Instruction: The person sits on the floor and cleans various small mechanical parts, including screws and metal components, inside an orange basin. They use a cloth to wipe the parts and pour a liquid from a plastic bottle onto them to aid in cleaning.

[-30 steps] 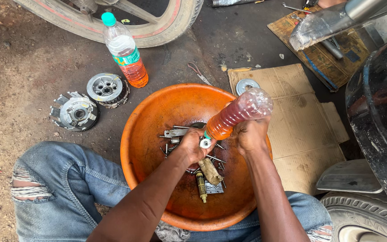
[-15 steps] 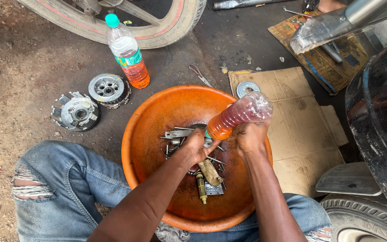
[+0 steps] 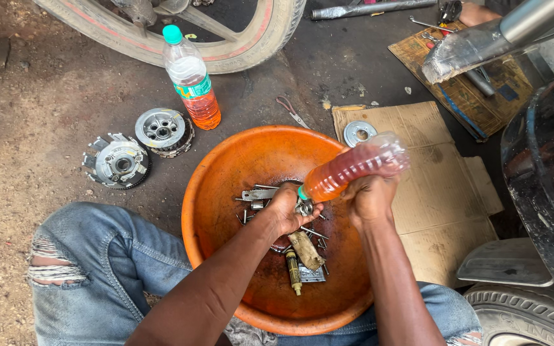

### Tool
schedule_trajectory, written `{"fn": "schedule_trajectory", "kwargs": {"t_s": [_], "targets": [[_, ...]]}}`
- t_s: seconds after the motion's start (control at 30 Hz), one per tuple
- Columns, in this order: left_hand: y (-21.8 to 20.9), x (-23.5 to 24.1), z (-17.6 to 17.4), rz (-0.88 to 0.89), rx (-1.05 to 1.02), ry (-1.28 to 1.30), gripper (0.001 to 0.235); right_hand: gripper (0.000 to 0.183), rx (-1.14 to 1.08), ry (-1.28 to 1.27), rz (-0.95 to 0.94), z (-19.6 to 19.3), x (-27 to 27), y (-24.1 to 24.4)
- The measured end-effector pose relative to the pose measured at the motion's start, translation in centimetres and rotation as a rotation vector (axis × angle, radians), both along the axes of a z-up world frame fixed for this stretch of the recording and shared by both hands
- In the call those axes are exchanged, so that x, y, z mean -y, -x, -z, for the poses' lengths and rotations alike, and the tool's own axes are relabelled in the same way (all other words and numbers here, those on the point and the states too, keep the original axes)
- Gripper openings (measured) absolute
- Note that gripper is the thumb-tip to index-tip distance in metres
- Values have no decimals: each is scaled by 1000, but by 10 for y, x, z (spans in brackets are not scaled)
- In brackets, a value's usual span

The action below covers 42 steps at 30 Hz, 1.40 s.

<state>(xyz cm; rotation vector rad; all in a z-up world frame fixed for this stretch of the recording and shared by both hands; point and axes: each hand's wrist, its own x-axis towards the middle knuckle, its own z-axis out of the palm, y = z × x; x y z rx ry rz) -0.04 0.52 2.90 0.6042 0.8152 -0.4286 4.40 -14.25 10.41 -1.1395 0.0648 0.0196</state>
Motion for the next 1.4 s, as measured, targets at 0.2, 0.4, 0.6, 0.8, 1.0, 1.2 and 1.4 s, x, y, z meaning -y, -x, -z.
{"fn": "schedule_trajectory", "kwargs": {"t_s": [0.2, 0.4, 0.6, 0.8, 1.0, 1.2, 1.4], "targets": [[-12, -8, -2, 67, 332, -288, 29, 45, -65, -485, -107, 26, 23, -26], [-16, -29, -5, 197, 288, -457, 16, 52, -321, -458, -123, -4, 6, -21], [-16, -45, 2, 170, 578, -575, 13, 46, -543, -313, -55, 1, -6, -20], [1, -52, -1, 288, 359, -884, 13, 52, -689, -264, -208, 24, -9, -34], [-7, -65, 1, 545, 326, -750, 18, 61, -656, -86, -349, 2, -36, -62], [-22, -73, 25, 189, 283, -545, 20, 69, -623, -178, -373, -8, -93, -119], [-21, -92, 58, 89, 170, -386, 21, 64, -815, -495, -448, 55, -160, -177]]}}
